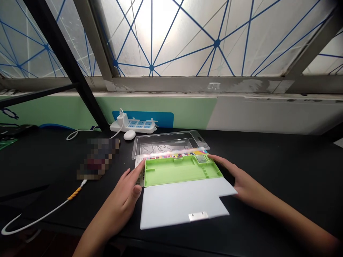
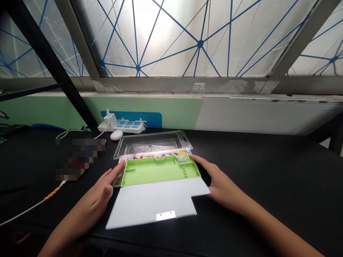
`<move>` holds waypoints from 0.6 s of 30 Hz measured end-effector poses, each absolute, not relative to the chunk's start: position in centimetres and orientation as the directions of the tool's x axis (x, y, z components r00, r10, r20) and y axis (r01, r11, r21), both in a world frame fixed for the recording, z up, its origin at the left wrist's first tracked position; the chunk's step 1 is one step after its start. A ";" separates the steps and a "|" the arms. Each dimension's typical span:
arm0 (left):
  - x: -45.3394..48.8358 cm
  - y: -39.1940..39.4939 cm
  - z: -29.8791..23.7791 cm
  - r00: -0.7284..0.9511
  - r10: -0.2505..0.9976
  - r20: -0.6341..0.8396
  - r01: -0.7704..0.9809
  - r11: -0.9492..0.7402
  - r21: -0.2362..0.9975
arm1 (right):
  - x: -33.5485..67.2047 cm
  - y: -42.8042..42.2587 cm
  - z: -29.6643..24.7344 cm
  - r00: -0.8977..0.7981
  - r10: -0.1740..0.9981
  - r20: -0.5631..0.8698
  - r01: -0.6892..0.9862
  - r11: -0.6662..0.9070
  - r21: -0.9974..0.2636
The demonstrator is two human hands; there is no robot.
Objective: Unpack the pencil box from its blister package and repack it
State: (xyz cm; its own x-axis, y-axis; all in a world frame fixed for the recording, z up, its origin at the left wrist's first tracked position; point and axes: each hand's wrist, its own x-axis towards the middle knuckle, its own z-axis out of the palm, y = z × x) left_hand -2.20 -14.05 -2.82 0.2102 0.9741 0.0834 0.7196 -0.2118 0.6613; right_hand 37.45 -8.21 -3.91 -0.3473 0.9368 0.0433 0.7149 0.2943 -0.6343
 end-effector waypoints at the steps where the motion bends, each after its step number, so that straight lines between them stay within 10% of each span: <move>1: -2.3 -14.1 -2.9 0.206 0.976 0.077 0.712 -0.203 0.673 | 37.2 -8.1 -3.8 -0.323 0.945 0.050 0.709 0.276 -0.649; 18: -2.0 -13.4 -4.0 0.112 0.980 0.166 0.740 -0.194 0.644 | 36.5 -7.7 -3.2 -0.293 0.952 0.083 0.602 0.251 -0.758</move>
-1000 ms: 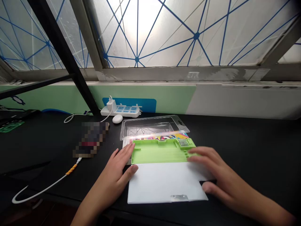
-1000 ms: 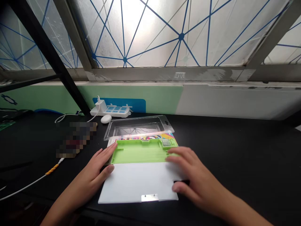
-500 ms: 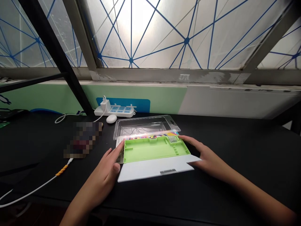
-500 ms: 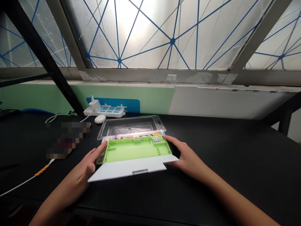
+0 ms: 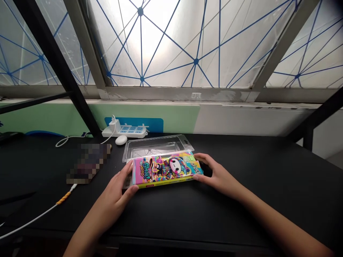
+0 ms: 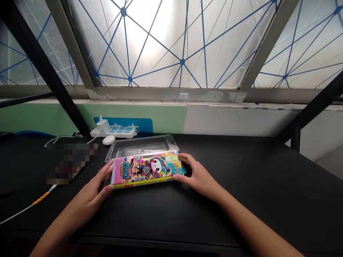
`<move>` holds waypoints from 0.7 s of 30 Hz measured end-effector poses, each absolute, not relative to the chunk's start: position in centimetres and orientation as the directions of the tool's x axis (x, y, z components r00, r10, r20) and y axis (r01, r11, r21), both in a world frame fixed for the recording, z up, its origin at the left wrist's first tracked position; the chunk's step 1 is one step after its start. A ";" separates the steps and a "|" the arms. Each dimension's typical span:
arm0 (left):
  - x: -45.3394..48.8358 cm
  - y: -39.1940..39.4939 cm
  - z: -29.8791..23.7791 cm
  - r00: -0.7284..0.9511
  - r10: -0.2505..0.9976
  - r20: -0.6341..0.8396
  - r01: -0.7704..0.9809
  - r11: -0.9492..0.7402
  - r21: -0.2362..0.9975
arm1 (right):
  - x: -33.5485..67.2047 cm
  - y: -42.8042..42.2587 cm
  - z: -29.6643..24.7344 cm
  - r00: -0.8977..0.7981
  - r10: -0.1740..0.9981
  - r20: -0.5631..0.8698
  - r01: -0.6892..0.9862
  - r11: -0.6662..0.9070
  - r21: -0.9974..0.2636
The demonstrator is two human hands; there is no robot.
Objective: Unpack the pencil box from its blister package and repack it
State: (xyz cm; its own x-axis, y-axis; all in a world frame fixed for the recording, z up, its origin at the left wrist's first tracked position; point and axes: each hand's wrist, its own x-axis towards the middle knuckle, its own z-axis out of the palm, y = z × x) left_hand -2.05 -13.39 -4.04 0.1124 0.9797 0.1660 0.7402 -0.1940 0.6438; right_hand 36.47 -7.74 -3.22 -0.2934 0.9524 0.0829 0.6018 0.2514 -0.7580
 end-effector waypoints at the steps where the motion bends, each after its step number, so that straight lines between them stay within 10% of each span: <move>1: -1.9 -13.4 -3.9 0.105 0.980 0.167 0.755 -0.188 0.628 | 36.5 -7.7 -3.4 -0.302 0.949 0.095 0.614 0.269 -0.742; 13: -0.9 -13.6 -2.8 0.238 0.717 0.655 0.794 -0.532 0.293 | 35.8 -8.1 -2.5 -0.311 0.848 0.429 0.578 0.527 -0.623; 21: -0.4 -6.6 0.7 0.030 0.811 0.584 0.798 -0.371 0.475 | 32.3 -0.5 -0.4 -0.267 0.843 0.467 0.498 0.535 -0.682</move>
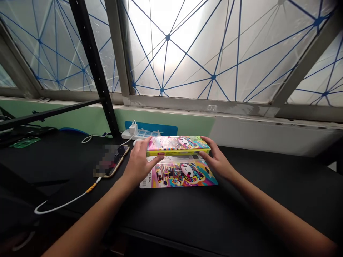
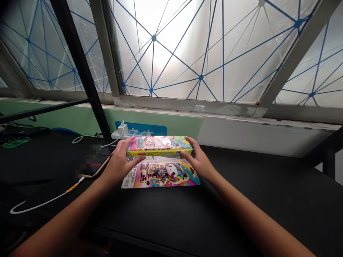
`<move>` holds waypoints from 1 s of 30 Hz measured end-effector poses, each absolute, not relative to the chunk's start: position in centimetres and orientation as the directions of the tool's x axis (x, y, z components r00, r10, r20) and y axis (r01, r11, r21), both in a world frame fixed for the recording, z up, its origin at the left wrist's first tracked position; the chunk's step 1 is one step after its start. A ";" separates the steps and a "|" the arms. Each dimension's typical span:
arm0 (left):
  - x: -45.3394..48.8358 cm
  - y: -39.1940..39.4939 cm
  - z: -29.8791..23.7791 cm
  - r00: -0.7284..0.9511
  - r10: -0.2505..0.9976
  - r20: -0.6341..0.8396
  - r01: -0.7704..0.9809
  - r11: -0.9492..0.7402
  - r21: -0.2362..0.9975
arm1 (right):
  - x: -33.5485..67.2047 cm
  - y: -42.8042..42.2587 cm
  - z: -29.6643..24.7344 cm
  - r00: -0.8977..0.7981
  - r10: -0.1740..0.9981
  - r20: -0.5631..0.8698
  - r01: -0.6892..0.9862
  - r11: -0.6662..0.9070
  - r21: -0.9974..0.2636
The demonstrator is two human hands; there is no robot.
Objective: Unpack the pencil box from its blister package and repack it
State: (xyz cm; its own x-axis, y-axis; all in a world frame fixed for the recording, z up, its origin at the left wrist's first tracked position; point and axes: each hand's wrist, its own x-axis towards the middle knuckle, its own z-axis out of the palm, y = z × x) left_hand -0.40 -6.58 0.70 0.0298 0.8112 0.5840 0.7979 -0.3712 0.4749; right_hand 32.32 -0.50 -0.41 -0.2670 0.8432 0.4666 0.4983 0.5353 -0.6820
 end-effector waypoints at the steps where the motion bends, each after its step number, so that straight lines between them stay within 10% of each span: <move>1: -0.5 -5.7 0.5 0.025 0.827 0.561 0.803 -0.352 0.482 | 31.9 0.5 -0.8 -0.269 0.845 0.463 0.500 0.533 -0.682; 16: -1.8 -3.5 -3.0 0.078 0.915 0.396 0.869 -0.257 0.422 | 31.3 1.8 -4.4 -0.371 0.853 0.366 0.717 0.514 -0.471; 25: 3.9 -1.7 -1.3 0.425 0.856 0.295 0.859 -0.484 0.166 | 29.3 -2.4 -1.8 -0.569 0.622 0.538 0.612 0.757 -0.229; 30: 4.2 1.2 -1.4 0.425 0.884 0.197 0.867 -0.460 0.191 | 26.4 -5.6 -1.0 -0.823 0.522 0.225 0.453 0.842 -0.293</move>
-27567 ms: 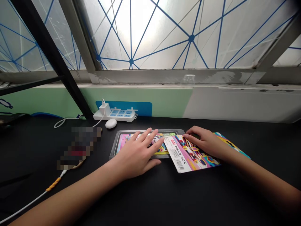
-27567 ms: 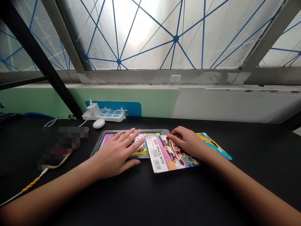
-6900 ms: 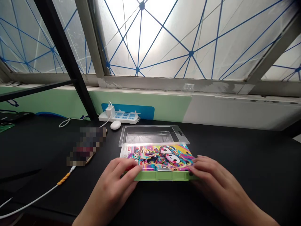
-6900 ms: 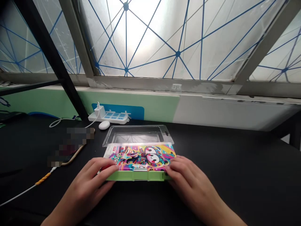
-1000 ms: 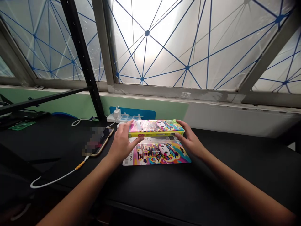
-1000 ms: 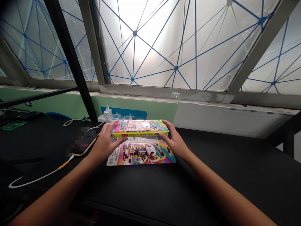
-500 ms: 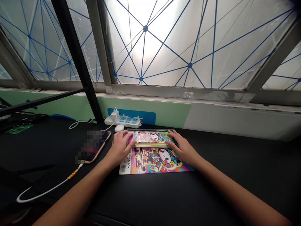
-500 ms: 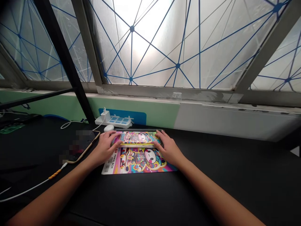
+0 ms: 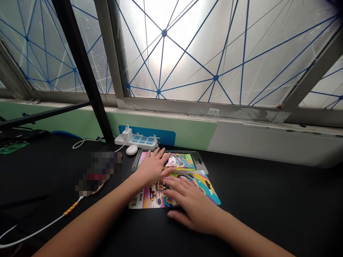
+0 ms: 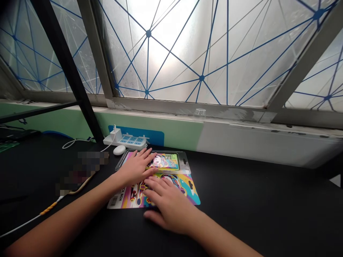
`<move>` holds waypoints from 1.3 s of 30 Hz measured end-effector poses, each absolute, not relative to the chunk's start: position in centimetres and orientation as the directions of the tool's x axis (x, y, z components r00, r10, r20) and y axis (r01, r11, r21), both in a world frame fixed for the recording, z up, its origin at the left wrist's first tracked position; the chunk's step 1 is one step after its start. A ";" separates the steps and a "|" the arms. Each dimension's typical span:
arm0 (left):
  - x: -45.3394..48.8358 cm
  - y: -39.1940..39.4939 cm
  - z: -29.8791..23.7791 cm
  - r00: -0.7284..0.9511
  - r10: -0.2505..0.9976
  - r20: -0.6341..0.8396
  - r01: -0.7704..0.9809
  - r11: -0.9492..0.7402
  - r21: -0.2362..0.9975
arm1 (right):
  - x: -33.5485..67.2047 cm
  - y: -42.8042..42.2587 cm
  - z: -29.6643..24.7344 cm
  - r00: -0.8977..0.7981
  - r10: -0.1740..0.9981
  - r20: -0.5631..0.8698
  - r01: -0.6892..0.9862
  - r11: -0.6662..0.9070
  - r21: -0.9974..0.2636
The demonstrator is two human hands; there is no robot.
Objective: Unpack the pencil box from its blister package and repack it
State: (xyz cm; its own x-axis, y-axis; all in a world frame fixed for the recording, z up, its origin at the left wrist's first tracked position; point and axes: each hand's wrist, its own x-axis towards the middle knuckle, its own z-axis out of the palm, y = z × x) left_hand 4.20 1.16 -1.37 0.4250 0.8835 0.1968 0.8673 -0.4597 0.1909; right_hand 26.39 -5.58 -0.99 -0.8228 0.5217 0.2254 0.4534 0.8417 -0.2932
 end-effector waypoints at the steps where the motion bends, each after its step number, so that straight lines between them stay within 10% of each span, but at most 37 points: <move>1: 3.9 1.4 -1.4 0.419 0.886 0.198 0.870 -0.455 0.192 | 26.1 -5.8 -0.8 -0.835 0.535 0.129 0.472 0.816 -0.334; 8: 2.0 1.9 -1.4 0.411 0.895 0.175 0.875 -0.441 0.202 | 26.5 -5.3 -0.3 -0.763 0.629 -0.149 0.620 0.648 -0.442; 26: 1.6 2.2 -1.7 0.431 0.878 0.210 0.851 -0.472 0.230 | 26.1 -5.3 -2.8 -0.497 0.804 0.327 0.804 0.568 -0.176; 39: 1.1 2.2 -1.0 0.415 0.895 0.162 0.843 -0.446 0.300 | 27.7 -5.4 -0.6 -0.497 0.816 0.294 0.690 0.578 -0.436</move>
State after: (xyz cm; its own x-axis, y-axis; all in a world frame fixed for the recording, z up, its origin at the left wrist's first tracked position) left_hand 1.10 2.22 -0.97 0.4154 0.8952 0.1617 0.8433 -0.4456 0.3004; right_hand 27.73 -5.40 -0.62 -0.4974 0.8162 0.2940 0.6904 0.5776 -0.4355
